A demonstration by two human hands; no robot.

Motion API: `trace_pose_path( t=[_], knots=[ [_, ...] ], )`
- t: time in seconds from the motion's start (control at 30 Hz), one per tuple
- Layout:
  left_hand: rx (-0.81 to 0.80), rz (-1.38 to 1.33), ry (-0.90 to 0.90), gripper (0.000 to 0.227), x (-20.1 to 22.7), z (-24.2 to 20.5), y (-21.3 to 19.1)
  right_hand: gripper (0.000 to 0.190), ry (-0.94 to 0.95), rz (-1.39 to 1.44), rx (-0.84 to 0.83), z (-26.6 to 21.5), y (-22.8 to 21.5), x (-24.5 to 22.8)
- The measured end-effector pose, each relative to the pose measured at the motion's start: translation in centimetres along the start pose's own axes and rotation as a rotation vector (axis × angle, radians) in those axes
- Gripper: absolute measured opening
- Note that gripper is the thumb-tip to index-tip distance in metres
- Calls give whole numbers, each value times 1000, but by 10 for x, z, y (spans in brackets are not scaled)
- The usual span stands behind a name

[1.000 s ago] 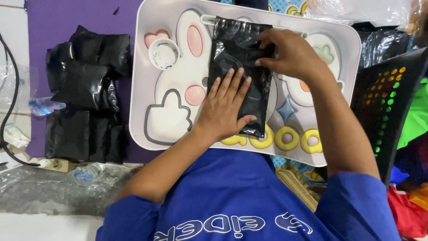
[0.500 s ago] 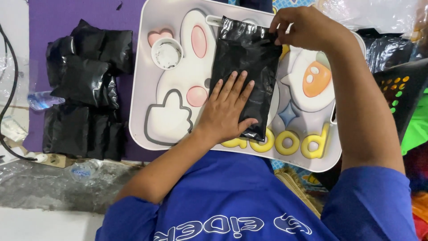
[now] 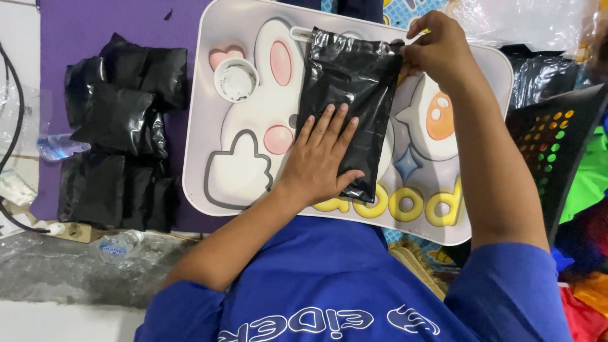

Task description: A person uses scissors to trim and shape a green foam cushion on a small tray while sitting on the floor.

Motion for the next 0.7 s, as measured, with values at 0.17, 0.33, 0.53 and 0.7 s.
trace_pose_path(
  t=[0.17,0.33,0.53,0.7],
  knots=[
    [-7,0,1,92,0,0,0,26,-52,-288,24,-6,9,-21],
    [11,-7,-1,92,0,0,-2,24,-283,-391,234,4,-14,-13],
    [6,-17,0,89,0,1,-4,26,-11,-253,17,-11,-5,-11],
    [21,-15,-1,91,0,0,-3,34,69,-34,-7,-17,6,-3]
  ],
)
Point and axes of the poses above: each hand's wrist, its own z-axis towards the middle knuckle, its own y-axis out of the palm, x = y × z, the point moved 9 cm from there along z, towards the middle knuckle, and after that the axes turned 9 degrees about x, right-handed, at the moved point
